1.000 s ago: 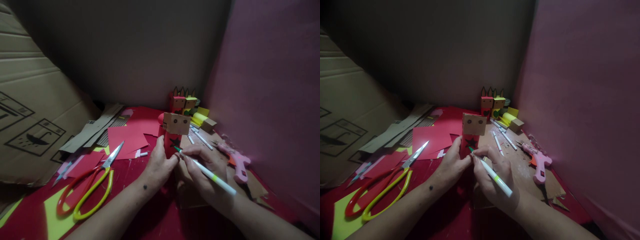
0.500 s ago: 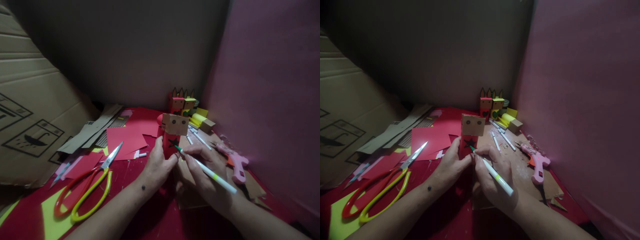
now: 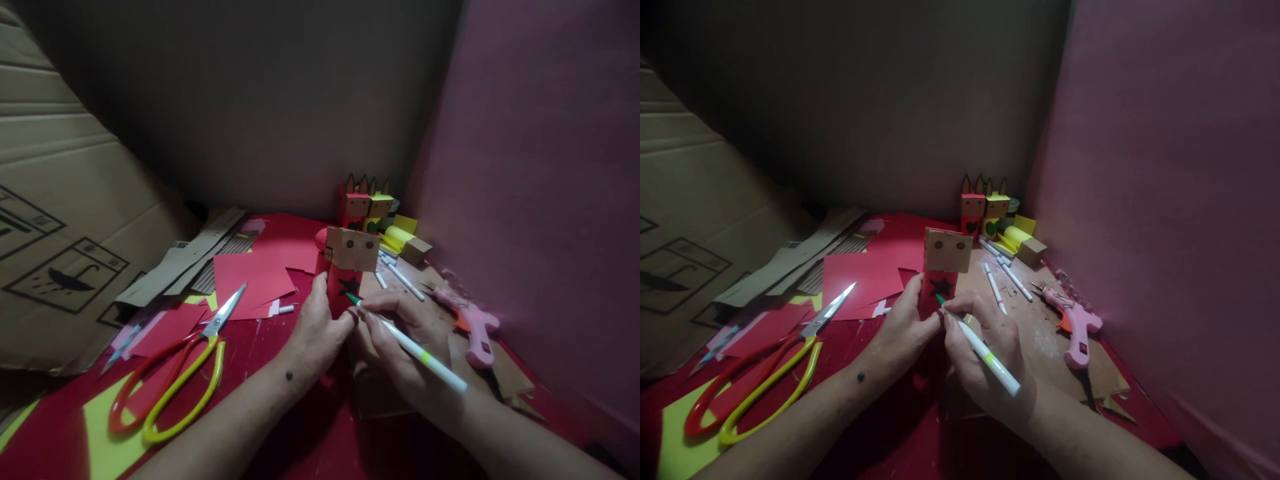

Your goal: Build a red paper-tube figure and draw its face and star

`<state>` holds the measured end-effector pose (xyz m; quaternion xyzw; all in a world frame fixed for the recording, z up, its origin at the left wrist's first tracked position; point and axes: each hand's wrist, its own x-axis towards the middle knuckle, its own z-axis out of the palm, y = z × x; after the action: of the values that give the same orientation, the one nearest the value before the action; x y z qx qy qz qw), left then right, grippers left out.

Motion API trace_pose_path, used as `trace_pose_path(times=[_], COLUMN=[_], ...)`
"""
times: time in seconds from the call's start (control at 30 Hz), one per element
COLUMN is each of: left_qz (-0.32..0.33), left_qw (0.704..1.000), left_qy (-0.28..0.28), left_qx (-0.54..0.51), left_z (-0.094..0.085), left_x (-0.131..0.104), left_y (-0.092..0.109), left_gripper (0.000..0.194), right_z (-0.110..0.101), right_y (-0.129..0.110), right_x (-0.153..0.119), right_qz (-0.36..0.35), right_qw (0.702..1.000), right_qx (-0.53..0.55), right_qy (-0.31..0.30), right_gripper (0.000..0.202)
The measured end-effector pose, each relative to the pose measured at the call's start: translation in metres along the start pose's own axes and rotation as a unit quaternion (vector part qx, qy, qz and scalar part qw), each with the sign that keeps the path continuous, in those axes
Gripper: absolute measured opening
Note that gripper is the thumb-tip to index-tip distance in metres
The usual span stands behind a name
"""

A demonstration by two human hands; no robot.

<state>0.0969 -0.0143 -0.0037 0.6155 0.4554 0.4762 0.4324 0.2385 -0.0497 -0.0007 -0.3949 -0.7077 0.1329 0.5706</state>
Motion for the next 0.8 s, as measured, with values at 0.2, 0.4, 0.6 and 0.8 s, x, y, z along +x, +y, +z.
trace_pose_path(times=[0.2, 0.4, 0.6, 0.8], left_qz=[-0.003, -0.006, -0.005, -0.003], left_qw=[1.000, 1.000, 1.000, 1.000], left_qy=[0.001, 0.000, -0.003, -0.001], left_qx=[-0.001, -0.008, -0.005, 0.001], left_z=[0.0003, -0.0008, -0.0010, -0.0002], left_x=[0.0004, -0.0012, -0.0011, -0.0002], left_y=[0.0016, 0.0030, 0.0040, 0.0019], left_gripper=[0.043, 0.045, 0.043, 0.042], right_z=[-0.0012, -0.0010, 0.0000, 0.0002], right_y=[-0.0011, -0.0039, 0.0006, 0.0017], right_x=[0.0023, 0.0017, -0.0006, -0.0013], right_qz=[-0.001, 0.039, 0.027, -0.002], right_qw=[1.000, 0.999, 0.999, 1.000], right_qx=[-0.010, 0.028, 0.020, -0.001], right_qy=[-0.001, 0.002, 0.002, 0.001], right_gripper=[0.010, 0.007, 0.007, 0.010])
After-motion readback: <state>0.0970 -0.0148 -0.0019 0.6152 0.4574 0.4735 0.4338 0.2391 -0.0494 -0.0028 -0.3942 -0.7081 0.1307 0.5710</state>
